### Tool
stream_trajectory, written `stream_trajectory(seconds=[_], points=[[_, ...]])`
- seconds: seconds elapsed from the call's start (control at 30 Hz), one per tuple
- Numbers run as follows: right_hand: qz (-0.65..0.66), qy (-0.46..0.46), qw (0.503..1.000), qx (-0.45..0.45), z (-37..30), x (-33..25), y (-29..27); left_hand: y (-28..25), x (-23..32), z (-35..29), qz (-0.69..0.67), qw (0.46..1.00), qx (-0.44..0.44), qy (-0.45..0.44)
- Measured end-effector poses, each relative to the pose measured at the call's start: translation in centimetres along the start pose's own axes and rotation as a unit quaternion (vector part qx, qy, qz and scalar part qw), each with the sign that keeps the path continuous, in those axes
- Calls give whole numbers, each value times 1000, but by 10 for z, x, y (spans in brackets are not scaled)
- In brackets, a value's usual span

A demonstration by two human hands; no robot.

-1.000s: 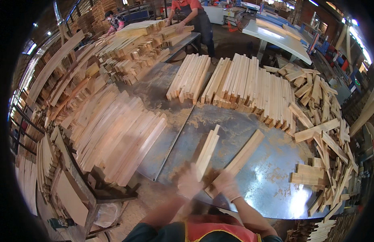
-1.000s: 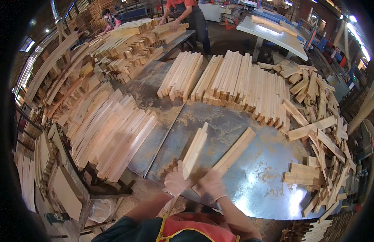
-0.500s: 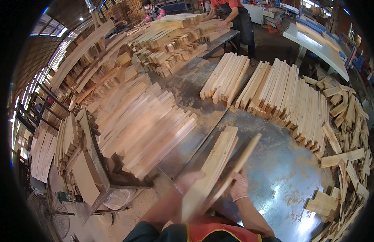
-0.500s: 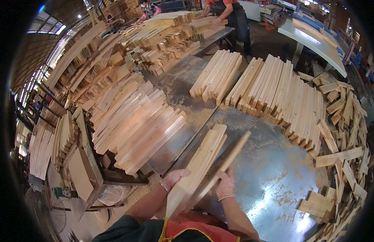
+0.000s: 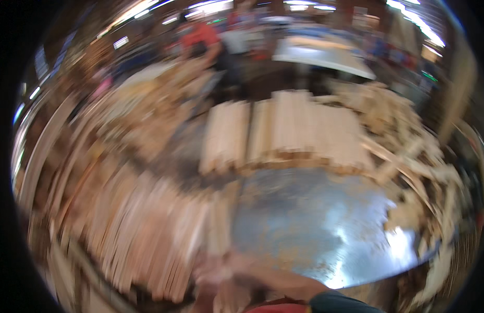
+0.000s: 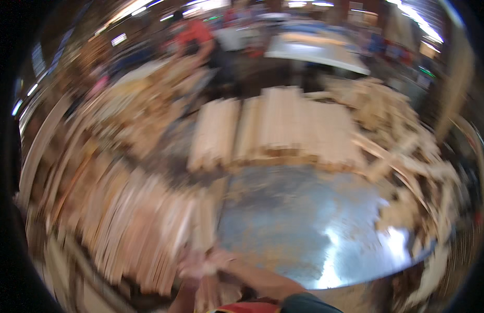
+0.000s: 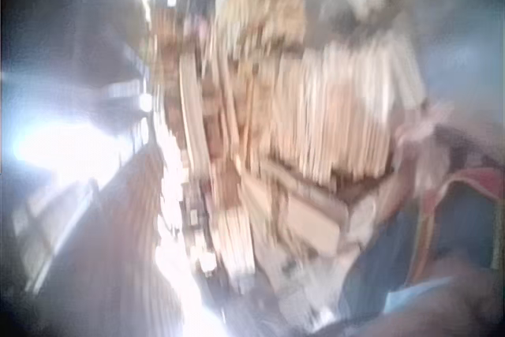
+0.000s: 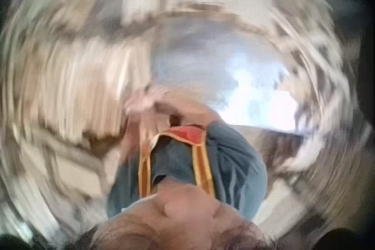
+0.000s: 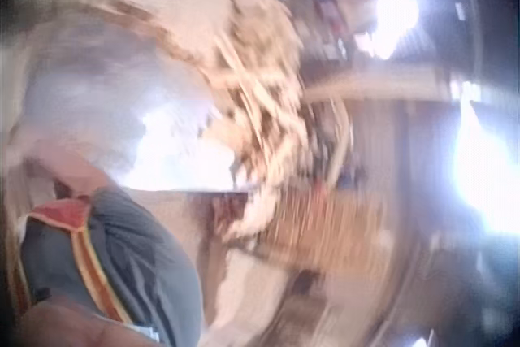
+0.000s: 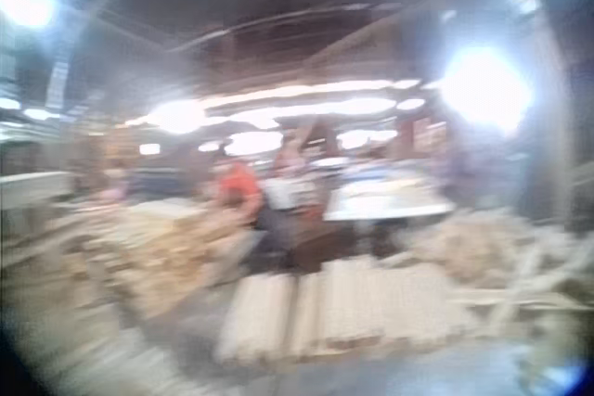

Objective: The person repeatedly picks up wooden planks from a pile on a metal table and stacks them into neat piles. The person handles the planks one at a time, aligning them and placing them into growing stacks throughout the clip.

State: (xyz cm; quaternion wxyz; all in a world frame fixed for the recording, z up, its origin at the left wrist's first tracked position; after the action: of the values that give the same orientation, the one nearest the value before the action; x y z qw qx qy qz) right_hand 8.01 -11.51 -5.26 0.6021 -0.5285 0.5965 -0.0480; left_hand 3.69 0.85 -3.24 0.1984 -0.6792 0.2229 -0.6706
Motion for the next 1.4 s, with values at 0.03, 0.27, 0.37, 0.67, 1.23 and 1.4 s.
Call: stream_trajectory(seconds=[0.03, 0.27, 0.37, 0.67, 1.23, 1.4], points=[[-69, -100, 992, -24, 30, -23, 35, -24, 3, -1, 40, 999, 4, -37], [122, -139, 980, -65, 23, -6, -2, 24, 84, 41, 152, 981, -116, 34], [368, -25, 929, 39, -80, 51, -46, 17, 106, 36, 175, 971, -137, 84], [715, 171, 535, 416, -553, 370, -111, 170, 256, -1, 176, 886, -293, 313], [409, 561, 300, 654, -1103, 692, -216, 816, 781, -5, -57, 772, -537, 336], [664, 235, 131, 697, -1059, 722, -240, 925, 831, 54, -26, 841, -409, 354]])
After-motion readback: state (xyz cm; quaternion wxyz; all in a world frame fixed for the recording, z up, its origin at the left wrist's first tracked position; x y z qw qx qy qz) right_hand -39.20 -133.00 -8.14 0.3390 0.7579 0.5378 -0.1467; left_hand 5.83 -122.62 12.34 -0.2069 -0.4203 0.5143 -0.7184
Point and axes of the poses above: each hand's wrist, its own z-axis towards the middle knuckle, its own y-axis out of the palm, x = y × z, the point moved 7 cm from there along z, towards the middle knuckle, and after that the axes turned 14 degrees about y, right-handed, at the moved point
